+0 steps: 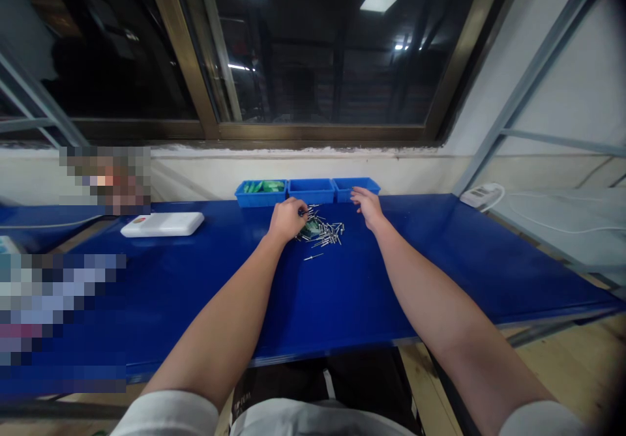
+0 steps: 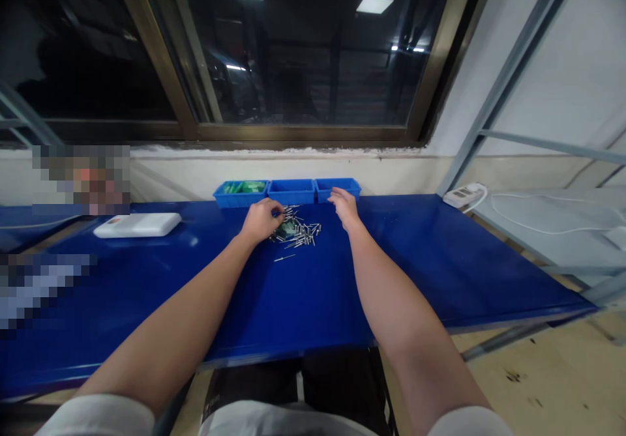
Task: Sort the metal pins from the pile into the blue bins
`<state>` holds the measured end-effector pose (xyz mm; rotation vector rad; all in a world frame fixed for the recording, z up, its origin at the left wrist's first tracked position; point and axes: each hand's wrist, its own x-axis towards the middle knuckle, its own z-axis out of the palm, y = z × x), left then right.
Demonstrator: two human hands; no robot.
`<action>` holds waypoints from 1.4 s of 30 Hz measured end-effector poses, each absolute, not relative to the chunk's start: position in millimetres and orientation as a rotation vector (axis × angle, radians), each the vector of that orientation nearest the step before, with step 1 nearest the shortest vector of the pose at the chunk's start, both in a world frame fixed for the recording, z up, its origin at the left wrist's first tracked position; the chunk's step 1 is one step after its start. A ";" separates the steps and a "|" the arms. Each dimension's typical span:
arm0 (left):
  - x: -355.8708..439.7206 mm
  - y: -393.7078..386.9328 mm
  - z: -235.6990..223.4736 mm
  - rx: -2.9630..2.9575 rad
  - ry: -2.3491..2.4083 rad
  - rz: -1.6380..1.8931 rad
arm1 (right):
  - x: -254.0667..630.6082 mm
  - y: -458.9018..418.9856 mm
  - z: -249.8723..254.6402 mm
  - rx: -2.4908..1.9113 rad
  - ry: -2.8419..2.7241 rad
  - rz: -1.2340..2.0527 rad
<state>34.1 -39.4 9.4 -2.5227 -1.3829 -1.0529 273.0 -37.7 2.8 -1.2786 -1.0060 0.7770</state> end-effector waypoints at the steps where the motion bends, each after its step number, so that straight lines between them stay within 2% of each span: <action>1: 34.0 -39.3 9.3 -2.533 -1.380 -1.050 | 272.4 -38.9 3.5 -1.280 -1.008 0.769; 9: 34.1 -41.8 12.0 -2.508 -1.399 -1.015 | 273.7 -38.9 2.7 -1.381 -1.074 0.549; 15: 33.3 -39.3 9.7 -2.539 -1.393 -1.005 | 264.4 -43.6 6.8 -1.586 -1.524 0.391; 22: 33.8 -39.1 7.8 -2.571 -1.355 -0.974 | 242.5 -55.7 13.3 -1.541 -1.954 0.333; 27: 36.3 -42.3 9.7 -2.596 -1.322 -0.955 | 227.5 -50.8 6.2 -1.564 -1.999 0.215; 35: 37.3 -39.5 7.2 -2.609 -1.323 -0.978 | 226.1 -42.5 -0.2 -1.617 -2.047 0.198; 42: 39.8 -42.1 8.3 -2.753 -1.151 -1.025 | 233.4 -47.0 7.8 -1.458 -2.137 0.214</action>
